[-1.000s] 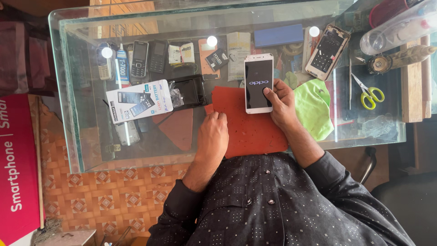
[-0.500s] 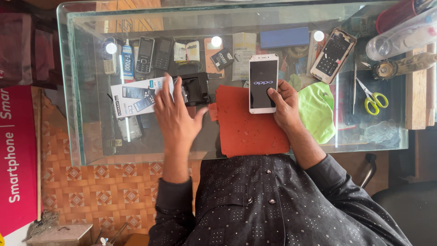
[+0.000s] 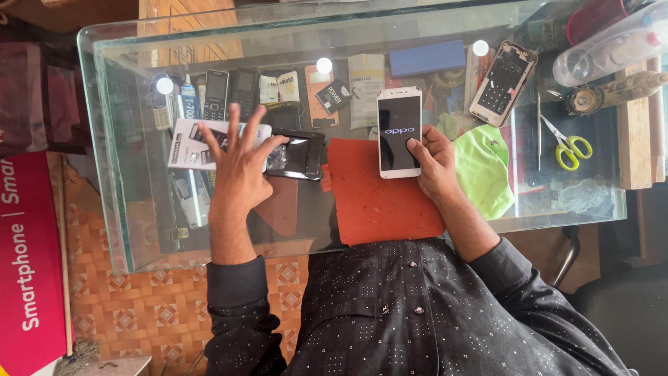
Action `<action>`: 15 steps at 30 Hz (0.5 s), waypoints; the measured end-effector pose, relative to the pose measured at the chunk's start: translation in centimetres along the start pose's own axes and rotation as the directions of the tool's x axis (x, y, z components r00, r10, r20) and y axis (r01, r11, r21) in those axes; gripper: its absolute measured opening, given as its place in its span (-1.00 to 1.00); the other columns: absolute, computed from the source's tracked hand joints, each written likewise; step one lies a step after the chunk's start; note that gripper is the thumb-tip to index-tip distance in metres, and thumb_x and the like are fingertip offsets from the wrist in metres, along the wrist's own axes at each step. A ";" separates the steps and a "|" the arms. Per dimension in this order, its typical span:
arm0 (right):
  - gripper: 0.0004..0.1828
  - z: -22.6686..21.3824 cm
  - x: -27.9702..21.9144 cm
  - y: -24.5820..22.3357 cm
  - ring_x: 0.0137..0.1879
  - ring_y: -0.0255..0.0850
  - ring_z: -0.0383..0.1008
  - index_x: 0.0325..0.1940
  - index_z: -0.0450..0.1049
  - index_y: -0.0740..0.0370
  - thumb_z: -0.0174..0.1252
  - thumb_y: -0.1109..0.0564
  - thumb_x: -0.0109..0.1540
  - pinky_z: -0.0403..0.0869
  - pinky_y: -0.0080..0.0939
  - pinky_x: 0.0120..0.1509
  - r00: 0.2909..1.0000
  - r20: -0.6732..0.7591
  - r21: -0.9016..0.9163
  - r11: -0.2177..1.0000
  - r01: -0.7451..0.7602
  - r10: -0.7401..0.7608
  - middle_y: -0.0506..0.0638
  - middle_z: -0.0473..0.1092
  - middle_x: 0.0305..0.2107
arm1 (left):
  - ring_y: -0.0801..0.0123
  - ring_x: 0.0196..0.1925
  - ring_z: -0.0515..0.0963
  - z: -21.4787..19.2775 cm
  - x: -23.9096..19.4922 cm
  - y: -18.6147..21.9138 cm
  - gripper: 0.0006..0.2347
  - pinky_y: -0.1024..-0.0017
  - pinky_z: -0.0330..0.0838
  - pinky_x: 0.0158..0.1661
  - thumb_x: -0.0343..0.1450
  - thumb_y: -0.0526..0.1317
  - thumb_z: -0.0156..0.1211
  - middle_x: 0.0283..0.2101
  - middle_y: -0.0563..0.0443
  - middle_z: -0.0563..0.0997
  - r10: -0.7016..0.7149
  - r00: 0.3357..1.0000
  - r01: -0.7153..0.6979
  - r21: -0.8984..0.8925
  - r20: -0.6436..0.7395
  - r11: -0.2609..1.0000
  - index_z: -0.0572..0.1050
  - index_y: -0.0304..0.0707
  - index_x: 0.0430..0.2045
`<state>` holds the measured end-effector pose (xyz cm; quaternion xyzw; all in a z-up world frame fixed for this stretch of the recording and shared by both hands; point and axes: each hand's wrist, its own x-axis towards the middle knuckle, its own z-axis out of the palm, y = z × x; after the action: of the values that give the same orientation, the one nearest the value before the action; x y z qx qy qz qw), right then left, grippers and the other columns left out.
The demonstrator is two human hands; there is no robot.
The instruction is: The person reassembles a mobile phone by hand and with a tool, then checks a drawer and powers on the device.
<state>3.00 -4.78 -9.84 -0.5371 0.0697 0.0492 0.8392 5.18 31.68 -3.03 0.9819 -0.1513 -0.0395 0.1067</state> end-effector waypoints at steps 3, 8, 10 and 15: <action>-0.81 0.1 -0.1 -0.1 -0.02 -0.32 0.54 0.08 0.38 0.39 0.06 0.33 0.38 0.50 -0.34 0.13 1.000 -0.006 0.001 1.000 -0.012 0.012 0.07 0.53 -0.11 | -0.23 0.60 -0.20 -1.2 -1.1 -0.8 -0.21 -0.52 -0.54 0.31 0.00 -0.47 0.33 0.57 -0.13 0.04 -0.013 0.999 0.015 -0.032 0.045 0.999 0.44 0.24 0.19; -0.82 0.0 -0.1 -0.1 -0.04 -0.31 0.55 0.09 0.38 0.41 0.07 0.32 0.40 0.51 -0.34 0.11 1.000 0.000 -0.002 1.000 0.004 -0.004 0.07 0.53 -0.12 | -0.44 0.57 -0.27 0.6 -2.4 0.6 -0.21 -0.75 -0.56 0.18 0.23 0.17 0.39 0.56 -0.30 -0.09 -0.134 0.986 0.109 -0.220 -0.104 0.969 0.20 -0.13 0.33; -0.83 0.1 -0.2 -0.2 -0.05 -0.31 0.55 0.09 0.38 0.41 0.07 0.31 0.41 0.51 -0.34 0.10 1.000 0.004 0.004 1.000 0.010 -0.010 0.08 0.53 -0.12 | -0.46 0.56 -0.26 2.2 -2.2 2.4 -0.11 -0.81 -0.56 0.13 0.30 0.38 0.29 0.55 -0.35 -0.10 -0.199 0.956 0.160 -0.186 -0.217 0.970 0.13 -0.20 0.39; -0.81 0.2 -0.2 -0.3 -0.05 -0.30 0.56 0.09 0.38 0.41 0.06 0.32 0.39 0.53 -0.33 0.11 1.000 -0.009 0.016 1.000 -0.001 0.002 0.08 0.53 -0.12 | -0.38 0.52 -0.21 3.9 -0.4 4.5 -0.10 -0.84 -0.57 0.03 0.28 0.41 0.22 0.51 -0.27 -0.05 -0.298 0.932 0.267 -0.168 -0.205 0.949 0.17 -0.16 0.43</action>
<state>2.81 -4.70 -9.46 -0.5307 0.0745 0.0468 0.8430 3.09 26.84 -5.77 0.9818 0.0081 0.0478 0.1839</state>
